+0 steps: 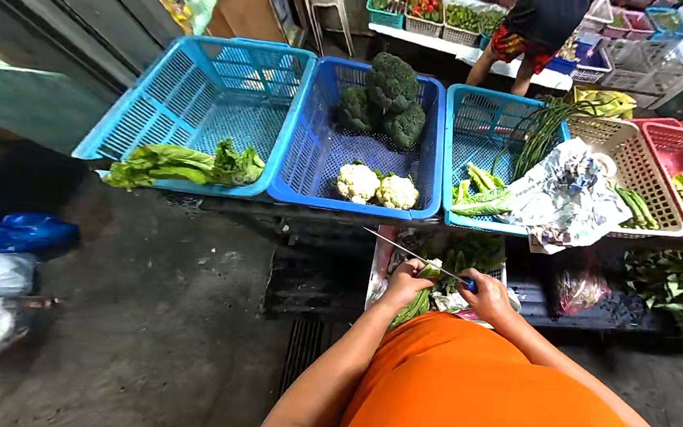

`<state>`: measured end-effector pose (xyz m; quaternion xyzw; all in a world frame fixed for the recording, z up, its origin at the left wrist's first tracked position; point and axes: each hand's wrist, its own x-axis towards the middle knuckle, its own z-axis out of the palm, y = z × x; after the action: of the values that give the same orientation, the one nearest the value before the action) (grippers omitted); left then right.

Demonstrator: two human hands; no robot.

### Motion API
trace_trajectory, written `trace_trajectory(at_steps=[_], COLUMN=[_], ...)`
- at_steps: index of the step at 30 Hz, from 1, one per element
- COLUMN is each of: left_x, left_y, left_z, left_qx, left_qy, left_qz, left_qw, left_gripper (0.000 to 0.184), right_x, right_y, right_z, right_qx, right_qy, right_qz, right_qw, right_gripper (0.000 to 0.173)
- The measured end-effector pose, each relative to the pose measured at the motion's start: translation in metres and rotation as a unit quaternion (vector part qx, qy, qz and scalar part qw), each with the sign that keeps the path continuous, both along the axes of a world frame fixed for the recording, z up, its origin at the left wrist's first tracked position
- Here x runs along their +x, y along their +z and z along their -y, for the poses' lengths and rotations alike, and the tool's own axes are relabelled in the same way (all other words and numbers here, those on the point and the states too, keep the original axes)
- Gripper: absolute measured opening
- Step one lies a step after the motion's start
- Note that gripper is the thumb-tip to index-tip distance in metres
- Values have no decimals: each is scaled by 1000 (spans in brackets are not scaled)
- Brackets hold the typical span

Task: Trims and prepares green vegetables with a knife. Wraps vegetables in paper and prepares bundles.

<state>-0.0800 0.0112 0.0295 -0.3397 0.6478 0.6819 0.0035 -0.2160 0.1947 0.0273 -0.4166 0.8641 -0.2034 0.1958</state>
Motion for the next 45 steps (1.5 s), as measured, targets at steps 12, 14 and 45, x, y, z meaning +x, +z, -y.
trace_trajectory(at_steps=[12,14,45], left_x=[-2,-1,-12], left_y=[1,4,18], left_z=[1,6,7], left_qx=[-37,-47,55], left_qy=[46,42,90], left_qz=[-72,-63,-204], left_qw=[996,996,973], left_gripper=[30,30,18], right_x=[-36,-39,-31], right_y=[-46,-50,57], right_z=[-66,-88,-9], right_qx=[118,174,-263], right_qy=[-47,-73,-165], right_qz=[42,38,188], right_qw=[991,981,932], right_gripper=[35,36,23])
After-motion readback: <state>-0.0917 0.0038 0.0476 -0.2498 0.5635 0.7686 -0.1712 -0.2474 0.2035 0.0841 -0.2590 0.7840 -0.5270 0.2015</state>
